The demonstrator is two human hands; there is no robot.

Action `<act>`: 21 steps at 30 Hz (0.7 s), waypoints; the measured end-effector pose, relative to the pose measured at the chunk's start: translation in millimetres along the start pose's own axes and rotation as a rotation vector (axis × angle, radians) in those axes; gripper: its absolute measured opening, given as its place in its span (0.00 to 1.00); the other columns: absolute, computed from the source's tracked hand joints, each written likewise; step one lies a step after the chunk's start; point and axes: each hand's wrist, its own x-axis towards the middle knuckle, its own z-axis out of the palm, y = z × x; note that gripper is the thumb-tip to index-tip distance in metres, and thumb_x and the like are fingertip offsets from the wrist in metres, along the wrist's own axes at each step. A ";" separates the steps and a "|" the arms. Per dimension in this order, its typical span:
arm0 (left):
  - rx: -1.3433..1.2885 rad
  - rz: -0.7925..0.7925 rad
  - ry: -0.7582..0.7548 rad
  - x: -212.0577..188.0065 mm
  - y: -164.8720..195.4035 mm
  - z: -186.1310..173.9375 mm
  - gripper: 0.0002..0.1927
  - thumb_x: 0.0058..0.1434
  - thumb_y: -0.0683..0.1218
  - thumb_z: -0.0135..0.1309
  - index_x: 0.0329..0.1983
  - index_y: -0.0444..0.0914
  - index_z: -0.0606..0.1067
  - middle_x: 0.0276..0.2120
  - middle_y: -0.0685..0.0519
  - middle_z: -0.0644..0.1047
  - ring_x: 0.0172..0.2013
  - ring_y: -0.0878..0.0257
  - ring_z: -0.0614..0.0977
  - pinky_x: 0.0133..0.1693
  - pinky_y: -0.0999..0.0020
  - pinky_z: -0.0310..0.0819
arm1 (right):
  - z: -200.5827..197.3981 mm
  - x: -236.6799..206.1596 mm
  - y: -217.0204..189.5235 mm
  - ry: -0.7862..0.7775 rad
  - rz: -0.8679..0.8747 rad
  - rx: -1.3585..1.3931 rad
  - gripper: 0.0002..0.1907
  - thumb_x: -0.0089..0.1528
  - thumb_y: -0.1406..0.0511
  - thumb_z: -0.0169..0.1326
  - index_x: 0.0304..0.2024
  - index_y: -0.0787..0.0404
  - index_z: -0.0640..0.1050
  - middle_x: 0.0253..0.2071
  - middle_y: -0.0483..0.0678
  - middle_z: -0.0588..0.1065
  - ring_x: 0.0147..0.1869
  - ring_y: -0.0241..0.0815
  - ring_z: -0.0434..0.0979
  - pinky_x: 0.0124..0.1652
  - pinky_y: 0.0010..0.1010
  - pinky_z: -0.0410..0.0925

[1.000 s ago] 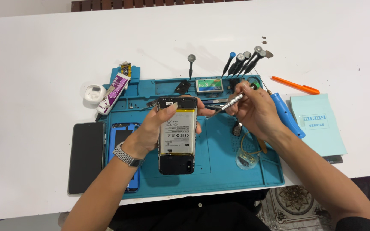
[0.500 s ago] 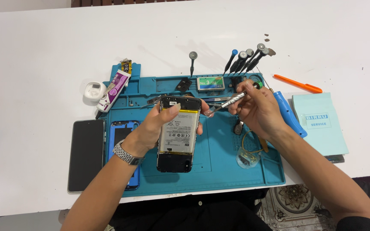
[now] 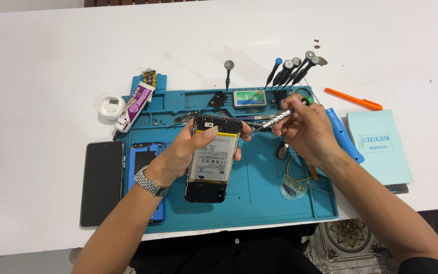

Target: The person repairs a smartphone at a service workbench. They handle small internal components and flex cables, use a screwdriver to unscrew parts, pry at the phone's internals, then lift the phone and continue working on its battery and frame with the screwdriver.

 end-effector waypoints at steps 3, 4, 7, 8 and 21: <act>0.016 0.015 0.006 1.2 -2.1 -0.4 0.38 0.60 0.68 0.58 0.56 0.31 0.77 0.50 0.40 0.82 0.39 0.56 0.87 0.40 0.58 0.86 | 1.3 -0.2 -0.9 -0.008 -0.002 0.002 0.14 0.73 0.57 0.46 0.43 0.60 0.73 0.28 0.54 0.78 0.34 0.41 0.79 0.35 0.30 0.69; 0.019 0.018 -0.002 1.1 -2.1 -0.7 0.38 0.60 0.68 0.58 0.56 0.31 0.77 0.50 0.40 0.81 0.39 0.56 0.86 0.40 0.58 0.85 | 2.0 -0.4 -1.8 -0.013 -0.006 -0.002 0.13 0.73 0.57 0.46 0.43 0.60 0.73 0.28 0.54 0.78 0.34 0.41 0.79 0.35 0.29 0.69; 0.011 0.032 -0.015 0.3 -2.9 -1.7 0.38 0.60 0.68 0.59 0.57 0.31 0.77 0.50 0.40 0.81 0.40 0.56 0.86 0.42 0.58 0.85 | 3.8 -2.3 -3.0 -0.011 -0.007 0.002 0.10 0.73 0.59 0.47 0.45 0.60 0.72 0.30 0.53 0.78 0.35 0.41 0.79 0.35 0.29 0.69; -0.002 0.041 -0.013 -1.0 -3.1 -1.5 0.38 0.60 0.68 0.59 0.57 0.31 0.77 0.50 0.40 0.81 0.40 0.56 0.86 0.42 0.57 0.85 | 4.3 -2.9 -3.3 -0.007 -0.006 0.006 0.09 0.73 0.60 0.47 0.46 0.59 0.71 0.30 0.53 0.78 0.35 0.40 0.79 0.35 0.29 0.70; -0.136 0.084 -0.170 -5.0 -5.3 20.1 0.42 0.58 0.68 0.64 0.60 0.28 0.76 0.52 0.37 0.79 0.44 0.54 0.85 0.46 0.55 0.85 | 21.1 -8.0 13.1 -0.191 0.187 0.266 0.11 0.72 0.61 0.48 0.54 0.59 0.68 0.32 0.51 0.77 0.36 0.41 0.78 0.37 0.31 0.72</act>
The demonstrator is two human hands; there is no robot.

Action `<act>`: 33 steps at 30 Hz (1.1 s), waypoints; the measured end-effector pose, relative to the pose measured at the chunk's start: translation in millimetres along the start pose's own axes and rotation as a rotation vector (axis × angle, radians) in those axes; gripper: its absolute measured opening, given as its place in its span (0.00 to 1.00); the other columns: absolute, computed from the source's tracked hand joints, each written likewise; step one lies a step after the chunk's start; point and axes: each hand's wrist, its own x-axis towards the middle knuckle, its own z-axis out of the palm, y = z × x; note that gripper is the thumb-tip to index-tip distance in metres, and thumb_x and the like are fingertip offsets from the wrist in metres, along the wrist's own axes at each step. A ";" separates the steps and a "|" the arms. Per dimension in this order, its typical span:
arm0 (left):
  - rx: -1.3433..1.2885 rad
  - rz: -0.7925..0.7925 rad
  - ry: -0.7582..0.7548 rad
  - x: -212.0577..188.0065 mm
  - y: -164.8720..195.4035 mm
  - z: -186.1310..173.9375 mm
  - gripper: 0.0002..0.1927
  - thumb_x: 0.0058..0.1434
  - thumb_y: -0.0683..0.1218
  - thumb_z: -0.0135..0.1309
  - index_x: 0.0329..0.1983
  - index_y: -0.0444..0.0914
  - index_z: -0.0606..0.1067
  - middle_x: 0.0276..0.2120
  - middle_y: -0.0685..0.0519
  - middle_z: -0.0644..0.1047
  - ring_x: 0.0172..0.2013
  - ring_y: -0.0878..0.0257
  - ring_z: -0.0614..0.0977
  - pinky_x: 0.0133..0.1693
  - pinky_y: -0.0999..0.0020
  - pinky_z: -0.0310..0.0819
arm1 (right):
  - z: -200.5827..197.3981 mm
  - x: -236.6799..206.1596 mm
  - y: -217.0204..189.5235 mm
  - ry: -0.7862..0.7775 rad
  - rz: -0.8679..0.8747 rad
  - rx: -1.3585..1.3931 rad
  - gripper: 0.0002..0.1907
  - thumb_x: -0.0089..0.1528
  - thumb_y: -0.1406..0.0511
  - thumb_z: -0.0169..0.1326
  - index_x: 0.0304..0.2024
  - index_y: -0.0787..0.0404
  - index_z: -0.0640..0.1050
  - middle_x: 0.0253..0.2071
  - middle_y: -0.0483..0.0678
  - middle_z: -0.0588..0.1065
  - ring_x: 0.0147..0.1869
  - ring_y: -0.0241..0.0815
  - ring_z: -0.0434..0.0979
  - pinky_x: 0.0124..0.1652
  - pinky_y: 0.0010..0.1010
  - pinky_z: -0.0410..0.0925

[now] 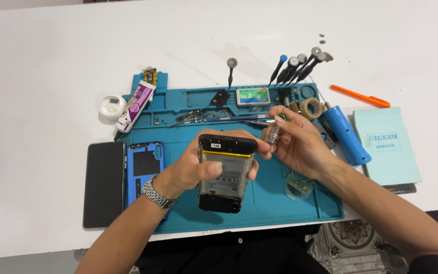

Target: The person repairs a smartphone at a service workbench. They handle small internal components and flex cables, use a screwdriver to unscrew parts, pry at the phone's internals, then lift the phone and continue working on its battery and frame with the screwdriver.

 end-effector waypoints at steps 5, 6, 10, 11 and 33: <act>0.028 -0.023 -0.020 -2.0 5.1 3.5 0.44 0.58 0.68 0.64 0.61 0.28 0.76 0.51 0.38 0.80 0.42 0.56 0.86 0.47 0.58 0.84 | 1.8 -5.8 6.3 -0.016 0.048 0.025 0.12 0.73 0.59 0.45 0.53 0.60 0.66 0.32 0.51 0.76 0.34 0.40 0.77 0.33 0.31 0.71; 0.037 -0.024 -0.021 -2.1 6.1 3.7 0.44 0.58 0.68 0.64 0.62 0.28 0.76 0.50 0.38 0.80 0.42 0.56 0.86 0.47 0.59 0.84 | 1.3 -6.1 7.7 -0.036 0.058 0.032 0.12 0.74 0.59 0.45 0.53 0.60 0.66 0.32 0.52 0.76 0.34 0.40 0.77 0.33 0.30 0.71; 0.060 -0.043 -0.023 -4.0 8.4 3.5 0.43 0.58 0.69 0.63 0.61 0.31 0.77 0.51 0.39 0.80 0.42 0.57 0.86 0.47 0.61 0.85 | -1.1 -7.0 14.0 -0.061 0.095 0.024 0.14 0.75 0.58 0.43 0.54 0.61 0.65 0.34 0.53 0.76 0.32 0.38 0.76 0.30 0.26 0.69; 0.057 -0.049 -0.028 -3.8 8.1 2.9 0.42 0.58 0.69 0.64 0.60 0.31 0.77 0.51 0.39 0.81 0.42 0.57 0.86 0.47 0.61 0.85 | -1.6 -7.7 14.9 -0.052 0.103 0.012 0.14 0.75 0.57 0.43 0.54 0.61 0.65 0.34 0.53 0.75 0.31 0.37 0.75 0.29 0.25 0.68; -0.108 -0.055 -0.041 -2.3 5.6 9.1 0.43 0.56 0.66 0.69 0.62 0.30 0.76 0.56 0.39 0.79 0.48 0.56 0.85 0.50 0.61 0.85 | 2.0 -14.3 23.2 -0.084 0.291 -0.119 0.23 0.71 0.48 0.39 0.52 0.60 0.67 0.23 0.40 0.70 0.18 0.24 0.67 0.16 0.14 0.58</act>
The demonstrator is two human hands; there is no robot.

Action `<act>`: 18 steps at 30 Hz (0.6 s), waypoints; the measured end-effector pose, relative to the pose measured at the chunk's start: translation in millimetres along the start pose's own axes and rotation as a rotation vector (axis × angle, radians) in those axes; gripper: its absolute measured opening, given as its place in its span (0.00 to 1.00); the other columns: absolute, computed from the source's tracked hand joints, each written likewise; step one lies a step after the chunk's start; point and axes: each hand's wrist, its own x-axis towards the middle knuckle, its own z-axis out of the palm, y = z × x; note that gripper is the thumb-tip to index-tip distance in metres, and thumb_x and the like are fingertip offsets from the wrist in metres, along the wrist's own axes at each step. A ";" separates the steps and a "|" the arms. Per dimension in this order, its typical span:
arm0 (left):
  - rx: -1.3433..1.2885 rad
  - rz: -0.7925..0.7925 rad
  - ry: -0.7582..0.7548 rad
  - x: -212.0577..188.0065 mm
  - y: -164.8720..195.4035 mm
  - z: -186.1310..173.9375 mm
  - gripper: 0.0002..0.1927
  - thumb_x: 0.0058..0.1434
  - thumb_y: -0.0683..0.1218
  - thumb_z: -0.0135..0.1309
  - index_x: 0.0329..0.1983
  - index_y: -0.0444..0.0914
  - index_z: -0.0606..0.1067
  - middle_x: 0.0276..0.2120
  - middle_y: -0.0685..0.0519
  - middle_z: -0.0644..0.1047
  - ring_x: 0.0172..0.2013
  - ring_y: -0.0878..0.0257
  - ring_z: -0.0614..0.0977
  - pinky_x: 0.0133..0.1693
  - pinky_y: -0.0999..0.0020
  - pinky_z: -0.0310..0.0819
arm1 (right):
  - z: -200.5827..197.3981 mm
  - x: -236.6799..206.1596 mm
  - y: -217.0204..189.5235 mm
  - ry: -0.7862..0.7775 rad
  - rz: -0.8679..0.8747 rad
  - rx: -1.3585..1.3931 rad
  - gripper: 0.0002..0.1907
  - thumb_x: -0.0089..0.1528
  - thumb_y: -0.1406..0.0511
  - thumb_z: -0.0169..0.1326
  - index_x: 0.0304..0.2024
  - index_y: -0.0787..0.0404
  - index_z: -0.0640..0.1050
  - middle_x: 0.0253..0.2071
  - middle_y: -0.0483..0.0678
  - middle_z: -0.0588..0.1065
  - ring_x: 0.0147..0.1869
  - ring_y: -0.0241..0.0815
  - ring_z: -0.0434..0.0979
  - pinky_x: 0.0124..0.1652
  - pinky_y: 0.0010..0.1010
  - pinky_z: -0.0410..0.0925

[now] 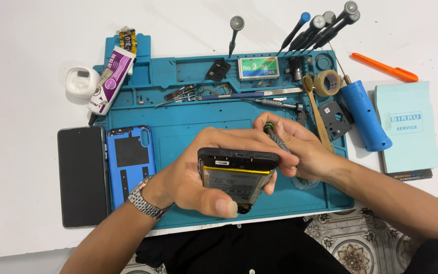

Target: The person repairs a smartphone at a service workbench. They handle small internal components and flex cables, use a screwdriver to unscrew parts, pry at the phone's internals, then lift the phone and continue working on its battery and frame with the screwdriver.

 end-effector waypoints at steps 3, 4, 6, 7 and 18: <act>-0.001 0.008 0.003 -0.1 -1.5 -1.0 0.42 0.56 0.65 0.69 0.61 0.31 0.76 0.56 0.40 0.78 0.48 0.56 0.85 0.50 0.60 0.85 | -2.8 0.2 2.4 0.011 0.005 -0.011 0.24 0.71 0.47 0.39 0.51 0.60 0.67 0.23 0.40 0.70 0.18 0.25 0.66 0.15 0.14 0.58; 0.002 0.011 0.005 0.0 -2.3 -1.6 0.42 0.56 0.65 0.69 0.61 0.31 0.76 0.56 0.40 0.78 0.48 0.56 0.85 0.50 0.60 0.85 | -3.9 -0.5 3.5 0.013 0.005 -0.015 0.24 0.71 0.47 0.39 0.51 0.60 0.67 0.23 0.40 0.70 0.18 0.25 0.67 0.16 0.14 0.58; 0.013 0.025 0.011 0.1 -4.7 -2.7 0.42 0.56 0.66 0.68 0.60 0.31 0.75 0.58 0.40 0.78 0.47 0.56 0.85 0.49 0.59 0.86 | -7.1 -1.5 5.0 0.008 -0.021 0.004 0.22 0.72 0.48 0.39 0.50 0.59 0.67 0.24 0.40 0.70 0.20 0.26 0.68 0.18 0.14 0.59; 0.038 0.024 0.014 -1.0 -4.6 -4.4 0.42 0.57 0.66 0.67 0.61 0.30 0.76 0.54 0.41 0.79 0.47 0.56 0.85 0.51 0.59 0.85 | -9.1 -2.2 5.0 0.000 -0.045 0.027 0.21 0.73 0.49 0.39 0.50 0.59 0.67 0.25 0.40 0.70 0.22 0.27 0.69 0.20 0.15 0.61; 0.082 0.095 0.113 2.2 -12.0 -10.6 0.45 0.61 0.67 0.60 0.67 0.27 0.71 0.53 0.36 0.78 0.43 0.56 0.84 0.48 0.57 0.83 | -20.1 0.8 -17.8 0.033 -0.330 0.099 0.15 0.74 0.52 0.40 0.47 0.54 0.69 0.34 0.51 0.77 0.43 0.42 0.79 0.46 0.38 0.72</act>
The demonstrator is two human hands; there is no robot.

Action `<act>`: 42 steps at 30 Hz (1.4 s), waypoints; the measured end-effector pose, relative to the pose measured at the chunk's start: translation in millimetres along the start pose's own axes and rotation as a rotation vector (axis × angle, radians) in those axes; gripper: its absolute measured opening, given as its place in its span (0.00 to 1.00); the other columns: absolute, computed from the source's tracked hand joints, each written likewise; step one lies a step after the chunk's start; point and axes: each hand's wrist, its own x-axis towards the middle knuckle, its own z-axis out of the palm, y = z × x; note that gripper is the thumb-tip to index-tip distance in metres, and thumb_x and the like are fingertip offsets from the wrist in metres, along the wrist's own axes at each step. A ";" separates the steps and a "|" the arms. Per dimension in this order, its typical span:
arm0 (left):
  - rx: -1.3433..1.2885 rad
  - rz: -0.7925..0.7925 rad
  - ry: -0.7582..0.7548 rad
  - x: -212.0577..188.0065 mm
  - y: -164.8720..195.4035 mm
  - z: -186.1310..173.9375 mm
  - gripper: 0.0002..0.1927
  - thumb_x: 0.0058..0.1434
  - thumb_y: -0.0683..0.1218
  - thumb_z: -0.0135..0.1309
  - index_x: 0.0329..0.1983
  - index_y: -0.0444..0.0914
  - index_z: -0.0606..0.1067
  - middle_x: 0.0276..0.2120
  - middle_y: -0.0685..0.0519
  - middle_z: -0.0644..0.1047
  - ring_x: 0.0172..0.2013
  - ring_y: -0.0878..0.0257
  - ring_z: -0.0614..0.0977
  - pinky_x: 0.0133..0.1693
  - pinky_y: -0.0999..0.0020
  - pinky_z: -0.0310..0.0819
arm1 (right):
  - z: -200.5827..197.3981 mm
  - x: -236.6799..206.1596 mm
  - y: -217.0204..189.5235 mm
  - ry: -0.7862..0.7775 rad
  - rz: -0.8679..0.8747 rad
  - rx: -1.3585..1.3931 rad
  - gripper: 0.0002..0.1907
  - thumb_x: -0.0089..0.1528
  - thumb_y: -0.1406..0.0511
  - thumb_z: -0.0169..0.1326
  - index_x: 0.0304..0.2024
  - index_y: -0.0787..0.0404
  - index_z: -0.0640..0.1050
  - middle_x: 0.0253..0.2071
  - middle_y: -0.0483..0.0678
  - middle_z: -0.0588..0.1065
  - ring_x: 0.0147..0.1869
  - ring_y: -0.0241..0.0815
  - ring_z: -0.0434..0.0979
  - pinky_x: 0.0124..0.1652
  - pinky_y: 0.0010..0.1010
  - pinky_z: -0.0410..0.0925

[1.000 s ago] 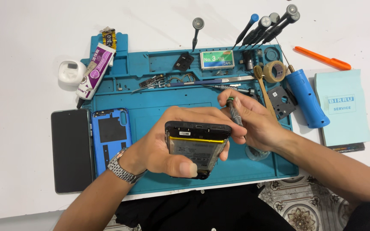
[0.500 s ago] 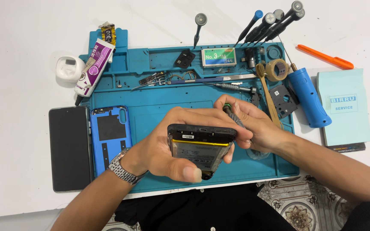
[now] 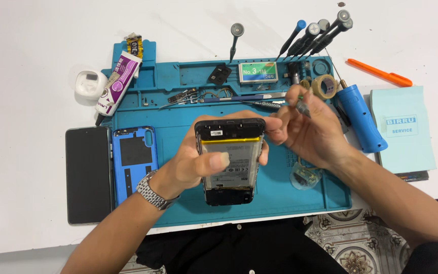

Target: The person repairs a smartphone at a service workbench. They handle small internal components and flex cables, use a screwdriver to unscrew parts, pry at the phone's internals, then lift the phone and continue working on its battery and frame with the screwdriver.

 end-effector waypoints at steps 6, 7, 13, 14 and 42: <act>-0.096 0.032 0.030 0.3 -5.7 -3.7 0.42 0.66 0.66 0.57 0.69 0.28 0.70 0.56 0.36 0.76 0.45 0.55 0.83 0.47 0.57 0.83 | -2.5 -4.0 -12.7 0.009 -0.264 -0.201 0.12 0.81 0.57 0.37 0.49 0.55 0.65 0.35 0.54 0.78 0.41 0.43 0.78 0.43 0.33 0.71; -0.096 0.033 0.044 -0.5 -6.2 -4.2 0.41 0.67 0.66 0.56 0.69 0.28 0.69 0.56 0.36 0.76 0.46 0.56 0.83 0.47 0.58 0.83 | -3.2 -5.7 -13.1 0.069 -0.294 -0.244 0.10 0.81 0.58 0.37 0.48 0.56 0.64 0.36 0.55 0.78 0.40 0.44 0.78 0.42 0.32 0.71; -0.060 0.006 0.174 4.8 -10.0 -9.3 0.40 0.70 0.65 0.50 0.68 0.28 0.68 0.59 0.35 0.75 0.49 0.56 0.82 0.44 0.60 0.83 | -4.9 -2.5 -9.3 0.085 -0.661 -0.704 0.08 0.79 0.64 0.40 0.50 0.58 0.56 0.43 0.61 0.78 0.42 0.45 0.82 0.42 0.33 0.78; -0.063 -0.010 0.200 6.1 -11.1 -9.6 0.39 0.70 0.65 0.48 0.69 0.28 0.68 0.58 0.35 0.75 0.49 0.57 0.82 0.43 0.61 0.83 | -3.9 -2.4 -8.6 0.072 -0.711 -0.760 0.08 0.79 0.64 0.40 0.50 0.58 0.55 0.44 0.63 0.78 0.41 0.44 0.82 0.42 0.33 0.79; 0.052 -0.030 0.285 7.7 -10.3 -12.0 0.39 0.71 0.67 0.46 0.68 0.29 0.68 0.55 0.43 0.76 0.49 0.61 0.80 0.44 0.65 0.82 | 8.3 -8.4 -10.5 0.127 -0.904 -1.259 0.09 0.74 0.72 0.39 0.47 0.61 0.52 0.47 0.66 0.79 0.26 0.28 0.63 0.23 0.12 0.56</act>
